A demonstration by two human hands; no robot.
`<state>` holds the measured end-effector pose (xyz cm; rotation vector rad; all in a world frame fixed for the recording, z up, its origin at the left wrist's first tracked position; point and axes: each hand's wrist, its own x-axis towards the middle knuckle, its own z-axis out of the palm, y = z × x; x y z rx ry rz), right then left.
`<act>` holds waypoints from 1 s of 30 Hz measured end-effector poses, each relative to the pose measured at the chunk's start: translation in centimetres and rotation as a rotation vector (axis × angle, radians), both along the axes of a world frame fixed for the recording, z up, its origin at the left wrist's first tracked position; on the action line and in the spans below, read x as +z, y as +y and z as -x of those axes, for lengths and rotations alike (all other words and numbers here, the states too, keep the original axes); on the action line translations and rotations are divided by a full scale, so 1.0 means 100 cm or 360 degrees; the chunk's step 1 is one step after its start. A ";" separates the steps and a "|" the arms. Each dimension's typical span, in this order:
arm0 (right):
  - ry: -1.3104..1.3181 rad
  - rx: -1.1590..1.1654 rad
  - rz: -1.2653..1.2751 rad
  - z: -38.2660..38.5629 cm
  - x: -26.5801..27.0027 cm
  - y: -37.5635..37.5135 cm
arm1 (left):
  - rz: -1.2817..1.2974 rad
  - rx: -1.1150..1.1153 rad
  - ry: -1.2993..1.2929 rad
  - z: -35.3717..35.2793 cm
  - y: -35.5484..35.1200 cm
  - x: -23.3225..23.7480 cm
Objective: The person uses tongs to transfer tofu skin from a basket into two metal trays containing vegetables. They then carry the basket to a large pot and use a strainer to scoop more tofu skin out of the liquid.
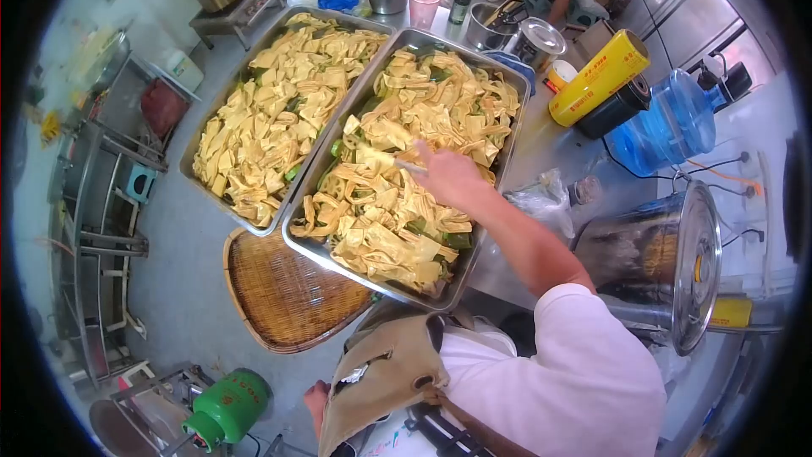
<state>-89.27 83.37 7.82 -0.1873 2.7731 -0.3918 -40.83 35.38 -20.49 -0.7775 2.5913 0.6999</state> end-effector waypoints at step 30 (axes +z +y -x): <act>0.0357 -0.0406 -0.0113 0.198 -0.035 0.101 | 0.0107 -0.0160 -0.0161 0.038 0.031 0.070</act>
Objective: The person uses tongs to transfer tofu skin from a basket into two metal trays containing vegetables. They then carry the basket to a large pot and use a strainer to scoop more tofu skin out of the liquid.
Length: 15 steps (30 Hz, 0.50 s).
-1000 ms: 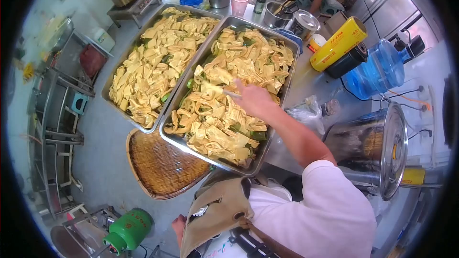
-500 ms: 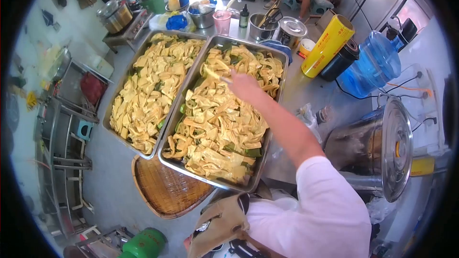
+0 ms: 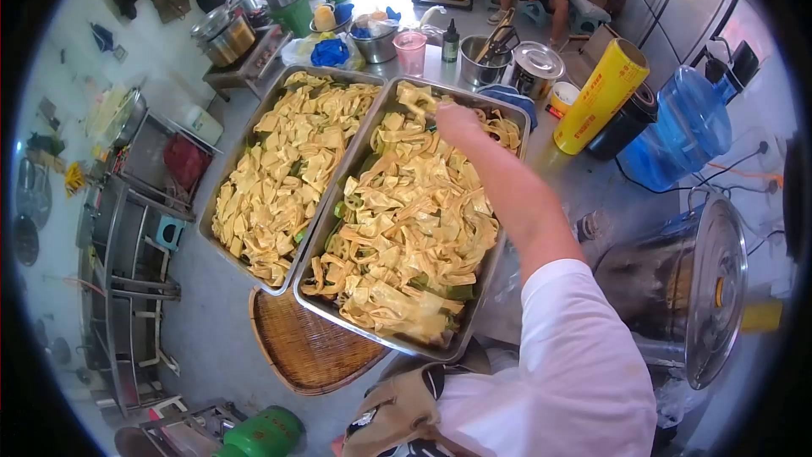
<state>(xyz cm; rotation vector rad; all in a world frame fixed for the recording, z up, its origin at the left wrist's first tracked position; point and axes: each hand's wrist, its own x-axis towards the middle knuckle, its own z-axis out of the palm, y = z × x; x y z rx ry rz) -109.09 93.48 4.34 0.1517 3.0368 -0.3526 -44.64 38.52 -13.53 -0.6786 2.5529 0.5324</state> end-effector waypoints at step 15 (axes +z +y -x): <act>-0.0070 0.0353 0.0176 0.032 -0.027 0.007 | -0.0016 0.0050 0.0004 0.011 -0.001 0.005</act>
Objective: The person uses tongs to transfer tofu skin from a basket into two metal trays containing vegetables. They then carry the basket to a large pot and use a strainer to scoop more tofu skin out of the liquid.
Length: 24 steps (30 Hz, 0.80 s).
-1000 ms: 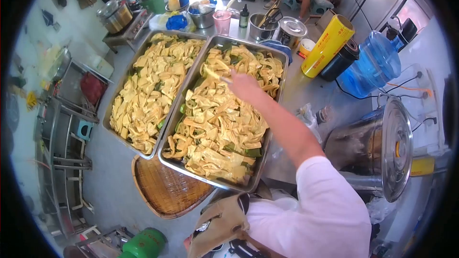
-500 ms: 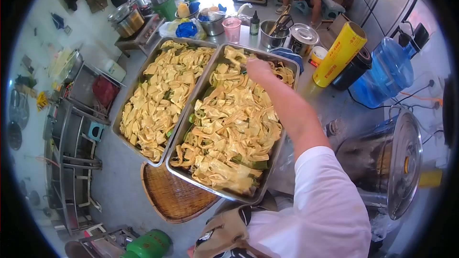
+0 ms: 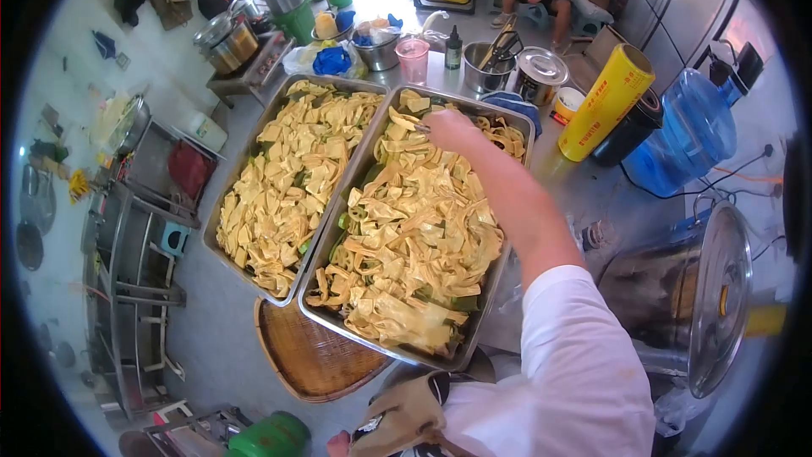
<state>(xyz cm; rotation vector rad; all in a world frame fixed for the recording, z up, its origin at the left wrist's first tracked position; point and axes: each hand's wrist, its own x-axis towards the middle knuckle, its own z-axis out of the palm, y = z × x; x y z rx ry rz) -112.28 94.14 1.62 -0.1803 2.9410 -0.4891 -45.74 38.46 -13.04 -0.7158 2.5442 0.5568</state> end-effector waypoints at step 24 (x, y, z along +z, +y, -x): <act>0.0105 -0.0079 -0.0323 0.018 0.049 -0.005 | 0.0066 -0.0019 -0.0059 -0.060 0.033 -0.001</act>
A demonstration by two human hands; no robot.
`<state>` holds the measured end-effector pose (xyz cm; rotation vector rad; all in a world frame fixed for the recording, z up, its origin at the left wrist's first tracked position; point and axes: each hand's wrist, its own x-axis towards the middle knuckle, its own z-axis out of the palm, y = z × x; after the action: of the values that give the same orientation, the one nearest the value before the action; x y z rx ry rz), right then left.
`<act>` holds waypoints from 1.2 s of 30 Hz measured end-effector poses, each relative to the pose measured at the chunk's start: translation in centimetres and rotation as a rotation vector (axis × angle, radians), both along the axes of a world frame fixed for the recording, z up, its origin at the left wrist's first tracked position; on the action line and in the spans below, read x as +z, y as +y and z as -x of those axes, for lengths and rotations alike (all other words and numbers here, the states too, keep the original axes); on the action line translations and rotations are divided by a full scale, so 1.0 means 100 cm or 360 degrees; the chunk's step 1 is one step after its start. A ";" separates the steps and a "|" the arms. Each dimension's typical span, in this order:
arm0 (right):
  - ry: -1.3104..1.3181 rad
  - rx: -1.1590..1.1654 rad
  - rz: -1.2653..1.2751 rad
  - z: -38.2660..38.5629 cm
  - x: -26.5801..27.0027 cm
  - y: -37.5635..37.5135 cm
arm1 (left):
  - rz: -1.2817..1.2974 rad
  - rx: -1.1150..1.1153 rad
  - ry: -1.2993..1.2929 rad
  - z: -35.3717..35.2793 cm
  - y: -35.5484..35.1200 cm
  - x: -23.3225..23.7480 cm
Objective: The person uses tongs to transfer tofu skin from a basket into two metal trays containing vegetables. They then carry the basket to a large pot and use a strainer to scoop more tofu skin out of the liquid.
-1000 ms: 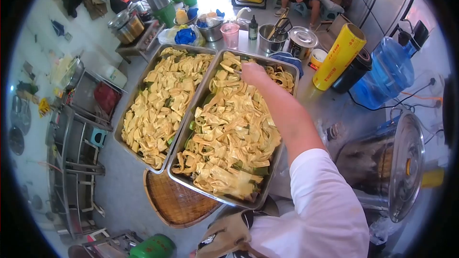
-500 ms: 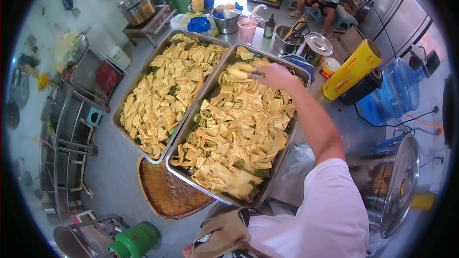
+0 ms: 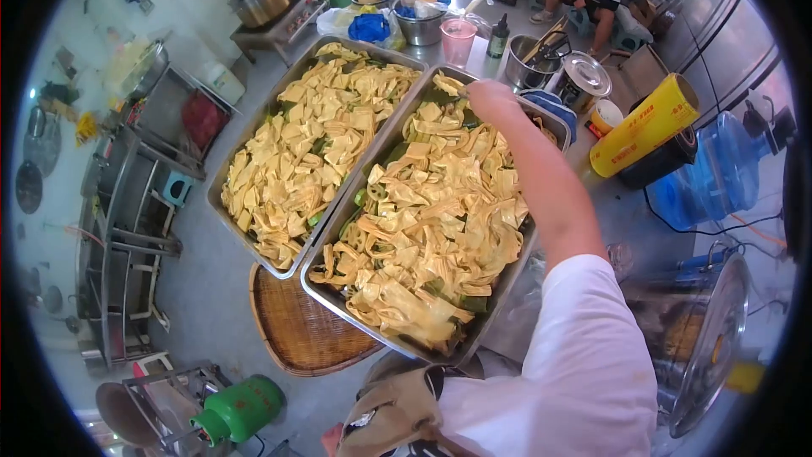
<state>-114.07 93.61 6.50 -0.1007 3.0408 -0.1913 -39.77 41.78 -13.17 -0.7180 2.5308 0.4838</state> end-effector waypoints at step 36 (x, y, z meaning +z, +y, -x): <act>-0.0579 0.0207 0.0462 -0.428 -0.013 -0.079 | -0.0422 0.1012 0.0106 0.098 0.021 0.045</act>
<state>-71.27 85.70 5.24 -0.2527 2.6161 -0.5716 -49.58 43.89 -8.70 -1.4139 2.1897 1.0411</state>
